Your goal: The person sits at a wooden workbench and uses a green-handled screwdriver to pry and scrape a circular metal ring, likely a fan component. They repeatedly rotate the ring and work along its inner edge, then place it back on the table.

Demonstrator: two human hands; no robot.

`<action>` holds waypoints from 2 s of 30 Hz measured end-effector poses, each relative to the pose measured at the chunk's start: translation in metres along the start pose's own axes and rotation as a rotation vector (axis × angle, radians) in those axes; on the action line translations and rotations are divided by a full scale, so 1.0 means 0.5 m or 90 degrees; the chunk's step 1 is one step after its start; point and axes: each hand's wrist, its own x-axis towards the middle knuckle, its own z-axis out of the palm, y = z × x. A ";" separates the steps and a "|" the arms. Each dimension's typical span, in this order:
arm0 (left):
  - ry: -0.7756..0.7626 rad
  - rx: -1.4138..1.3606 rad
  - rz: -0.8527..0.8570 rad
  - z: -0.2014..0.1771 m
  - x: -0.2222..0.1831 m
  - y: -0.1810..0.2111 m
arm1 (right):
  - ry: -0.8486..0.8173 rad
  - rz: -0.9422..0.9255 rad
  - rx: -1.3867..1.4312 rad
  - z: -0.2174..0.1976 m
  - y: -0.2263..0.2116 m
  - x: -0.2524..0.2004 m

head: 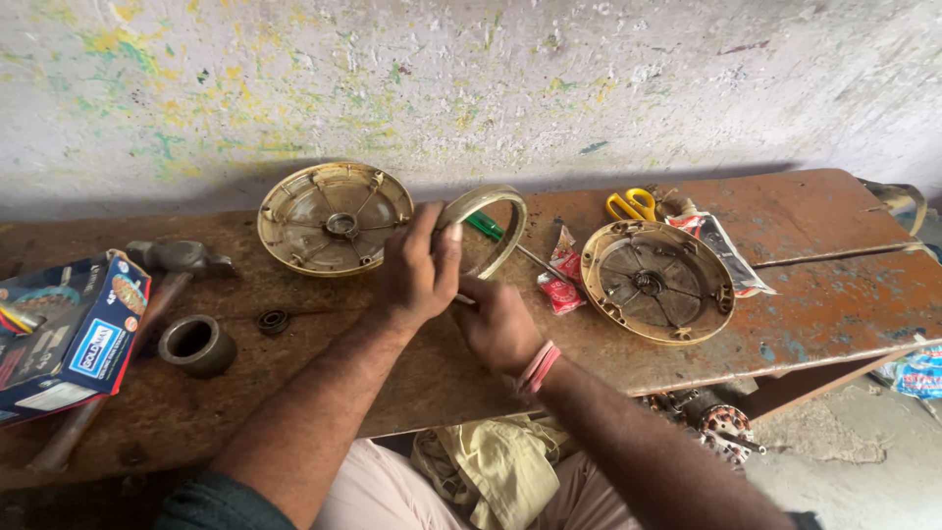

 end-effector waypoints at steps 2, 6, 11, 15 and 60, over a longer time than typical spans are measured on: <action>0.023 0.028 0.014 0.001 -0.001 0.000 | 0.041 -0.064 0.166 0.014 0.005 -0.008; 0.013 0.044 0.041 -0.009 -0.002 0.003 | 0.027 -0.230 -0.314 -0.065 0.033 0.011; 0.009 0.037 0.023 -0.005 0.005 0.010 | 0.005 -0.168 -0.531 -0.093 0.048 0.016; 0.038 0.042 0.092 -0.009 0.005 0.013 | 0.016 -0.003 -0.069 0.007 0.012 0.004; -0.157 -0.401 -0.300 -0.020 0.005 -0.056 | 0.376 -0.085 0.293 -0.167 0.106 0.154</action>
